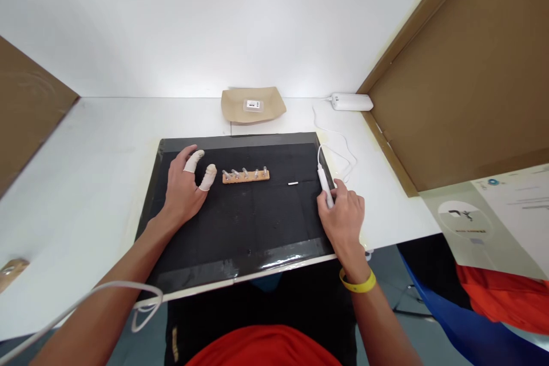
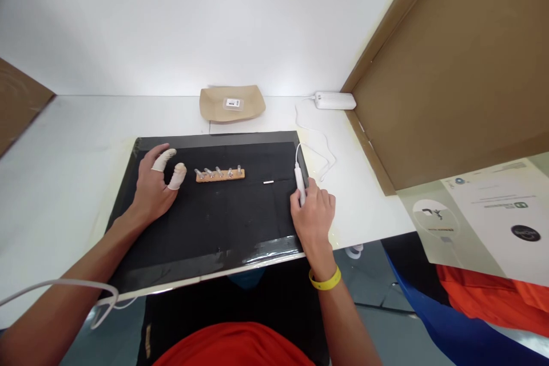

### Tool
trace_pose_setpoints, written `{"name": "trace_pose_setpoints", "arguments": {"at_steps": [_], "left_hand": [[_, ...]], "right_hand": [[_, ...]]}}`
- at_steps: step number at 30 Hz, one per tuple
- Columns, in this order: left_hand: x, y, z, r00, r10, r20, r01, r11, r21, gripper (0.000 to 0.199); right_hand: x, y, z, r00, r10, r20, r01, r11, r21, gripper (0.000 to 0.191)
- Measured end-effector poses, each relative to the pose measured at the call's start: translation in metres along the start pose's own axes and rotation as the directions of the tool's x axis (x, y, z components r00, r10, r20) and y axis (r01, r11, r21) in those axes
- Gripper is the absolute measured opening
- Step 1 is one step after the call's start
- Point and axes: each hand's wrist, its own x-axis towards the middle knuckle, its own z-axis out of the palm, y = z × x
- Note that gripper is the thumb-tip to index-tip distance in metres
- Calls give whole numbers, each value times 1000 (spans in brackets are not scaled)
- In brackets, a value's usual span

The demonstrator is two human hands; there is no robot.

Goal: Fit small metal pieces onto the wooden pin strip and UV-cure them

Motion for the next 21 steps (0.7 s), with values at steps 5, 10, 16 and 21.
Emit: {"name": "trace_pose_setpoints", "arguments": {"at_steps": [5,10,16,21], "left_hand": [[0,0,-1,1000,1,5,-1,1000,7,51],[0,1,0,1000,5,18,-5,1000,19,53],[1,1,2,1000,19,20,-20,999,50,54],[2,3,2,999,31,23,-33,996,79,56]], "right_hand": [[2,7,-2,995,-89,31,90,996,-18,39],[1,9,-1,996,-80,40,81,997,-16,44],[-6,5,1,998,-33,57,34,999,-7,50],[-13,4,-2,998,-14,61,13,1000,14,54]]}}
